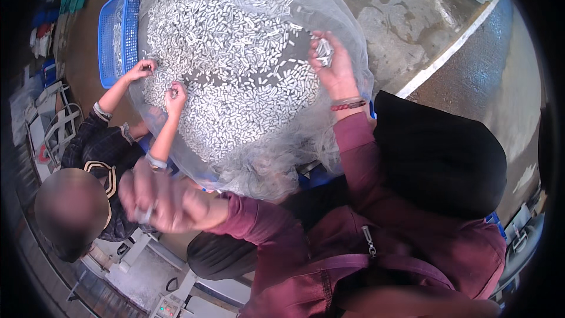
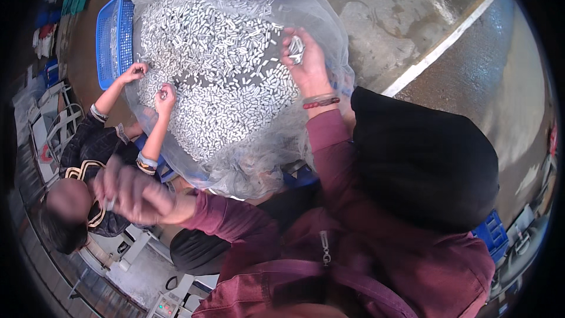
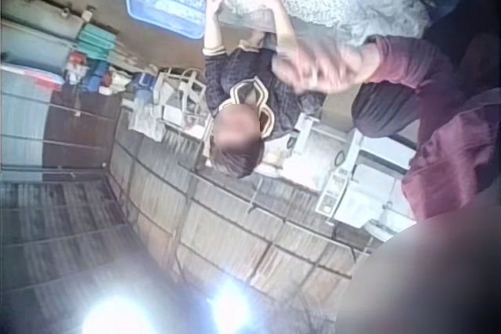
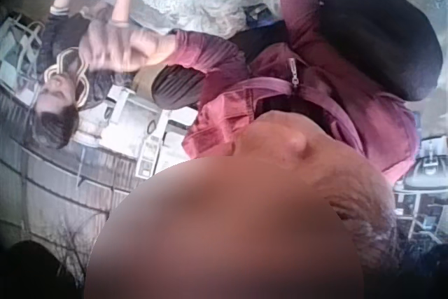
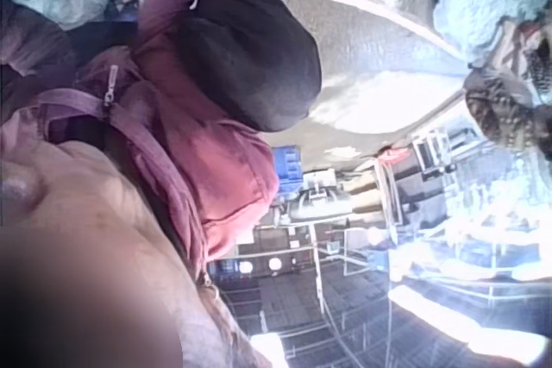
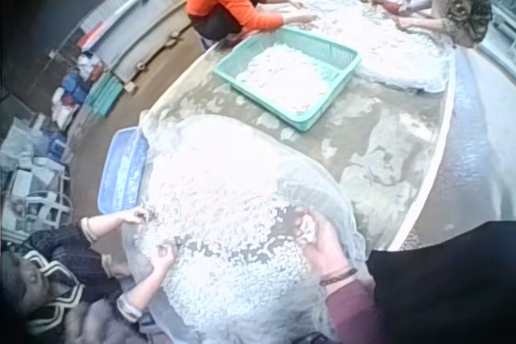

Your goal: The person sits on the floor and sorts small white items from a large pile on a plastic sheet into a blue basket. They repeatedly pick up handfuls, separate items by hand, and place them into the basket while other workers do the same nearby.

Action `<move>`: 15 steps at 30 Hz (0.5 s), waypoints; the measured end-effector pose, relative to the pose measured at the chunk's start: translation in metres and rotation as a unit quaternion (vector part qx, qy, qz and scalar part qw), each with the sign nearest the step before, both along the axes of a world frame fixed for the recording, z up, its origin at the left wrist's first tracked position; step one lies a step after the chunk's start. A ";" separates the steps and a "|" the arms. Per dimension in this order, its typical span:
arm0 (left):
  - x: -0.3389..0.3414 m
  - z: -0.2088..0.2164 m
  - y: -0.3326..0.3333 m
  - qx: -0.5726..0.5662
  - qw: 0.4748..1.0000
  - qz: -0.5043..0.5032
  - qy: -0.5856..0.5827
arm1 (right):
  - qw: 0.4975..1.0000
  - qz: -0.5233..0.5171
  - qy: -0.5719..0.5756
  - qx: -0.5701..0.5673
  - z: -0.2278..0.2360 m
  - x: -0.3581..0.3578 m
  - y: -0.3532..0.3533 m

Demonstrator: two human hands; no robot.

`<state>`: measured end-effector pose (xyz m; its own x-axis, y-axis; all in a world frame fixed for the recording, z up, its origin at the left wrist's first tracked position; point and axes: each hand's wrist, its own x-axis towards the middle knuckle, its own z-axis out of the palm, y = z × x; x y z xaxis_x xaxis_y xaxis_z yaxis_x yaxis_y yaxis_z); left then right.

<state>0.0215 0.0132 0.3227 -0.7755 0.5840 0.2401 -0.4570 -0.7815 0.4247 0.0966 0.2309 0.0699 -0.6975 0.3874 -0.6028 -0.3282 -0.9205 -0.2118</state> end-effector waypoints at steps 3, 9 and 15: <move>0.011 0.036 -0.019 0.021 0.990 0.064 0.126 | 0.999 -0.013 0.030 0.007 -0.001 0.001 0.010; -0.010 0.093 -0.055 -0.115 0.938 0.202 0.256 | 0.999 -0.024 0.028 -0.012 -0.007 0.005 0.006; -0.038 0.076 -0.096 -0.275 0.852 0.340 0.288 | 0.999 -0.010 0.040 0.011 -0.014 -0.007 -0.003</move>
